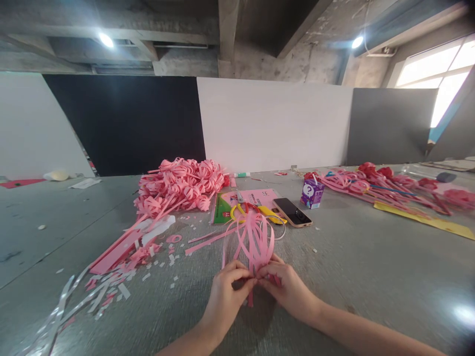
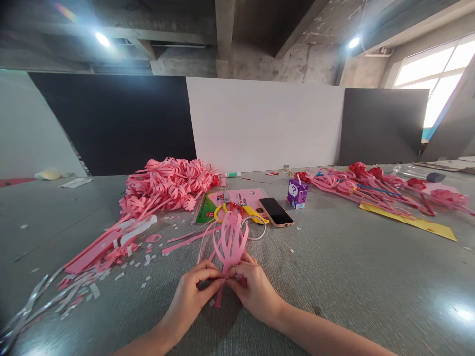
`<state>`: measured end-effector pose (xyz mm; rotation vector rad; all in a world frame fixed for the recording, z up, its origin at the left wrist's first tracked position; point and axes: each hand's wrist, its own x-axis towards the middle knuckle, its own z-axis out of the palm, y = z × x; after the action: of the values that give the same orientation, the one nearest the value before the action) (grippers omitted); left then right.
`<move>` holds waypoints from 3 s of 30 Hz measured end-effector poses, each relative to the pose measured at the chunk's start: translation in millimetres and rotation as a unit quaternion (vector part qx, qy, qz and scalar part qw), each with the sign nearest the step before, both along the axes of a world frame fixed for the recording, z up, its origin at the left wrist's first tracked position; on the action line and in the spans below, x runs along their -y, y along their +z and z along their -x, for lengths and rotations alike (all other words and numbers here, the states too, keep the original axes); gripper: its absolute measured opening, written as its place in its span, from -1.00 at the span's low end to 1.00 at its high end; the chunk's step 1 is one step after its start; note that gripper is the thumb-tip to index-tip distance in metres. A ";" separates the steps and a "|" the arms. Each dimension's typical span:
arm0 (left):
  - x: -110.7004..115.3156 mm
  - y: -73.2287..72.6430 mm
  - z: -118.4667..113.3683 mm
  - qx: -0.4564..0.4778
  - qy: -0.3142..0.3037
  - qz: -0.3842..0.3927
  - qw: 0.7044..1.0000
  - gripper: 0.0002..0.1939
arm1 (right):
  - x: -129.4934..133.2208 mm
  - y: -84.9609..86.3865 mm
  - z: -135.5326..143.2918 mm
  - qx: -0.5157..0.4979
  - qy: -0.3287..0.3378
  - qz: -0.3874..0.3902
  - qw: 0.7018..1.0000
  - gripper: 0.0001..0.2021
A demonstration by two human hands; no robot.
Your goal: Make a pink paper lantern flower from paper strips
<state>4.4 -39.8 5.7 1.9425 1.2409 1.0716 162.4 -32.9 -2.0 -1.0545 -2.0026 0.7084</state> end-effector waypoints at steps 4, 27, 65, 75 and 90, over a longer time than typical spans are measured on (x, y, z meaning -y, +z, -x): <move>-2.0 -2.6 0.6 0.014 -0.003 0.010 1.000 -0.84 | -0.9 -0.5 0.0 0.003 -0.003 -0.002 1.000 -0.87; 4.0 1.8 3.6 0.095 -0.066 0.048 0.992 -0.80 | -4.7 -3.4 -1.4 -0.039 -0.060 0.042 0.997 -0.88; -7.3 -7.6 -0.2 0.226 -0.093 0.146 0.959 -0.82 | 9.1 12.4 3.4 0.022 0.079 -0.075 0.994 -0.84; -11.7 -9.3 5.3 0.258 -0.009 0.162 0.952 -0.79 | 7.4 9.4 -4.5 -0.035 0.051 -0.035 0.997 -0.90; -7.3 0.7 5.0 0.261 -0.037 0.176 0.948 -0.81 | -1.0 1.7 -4.2 -0.015 -0.028 0.014 0.999 -0.85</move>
<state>-0.6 -32.5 6.4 1.3103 0.9720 1.1364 166.6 -31.9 -0.2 -1.1060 -1.9341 0.7196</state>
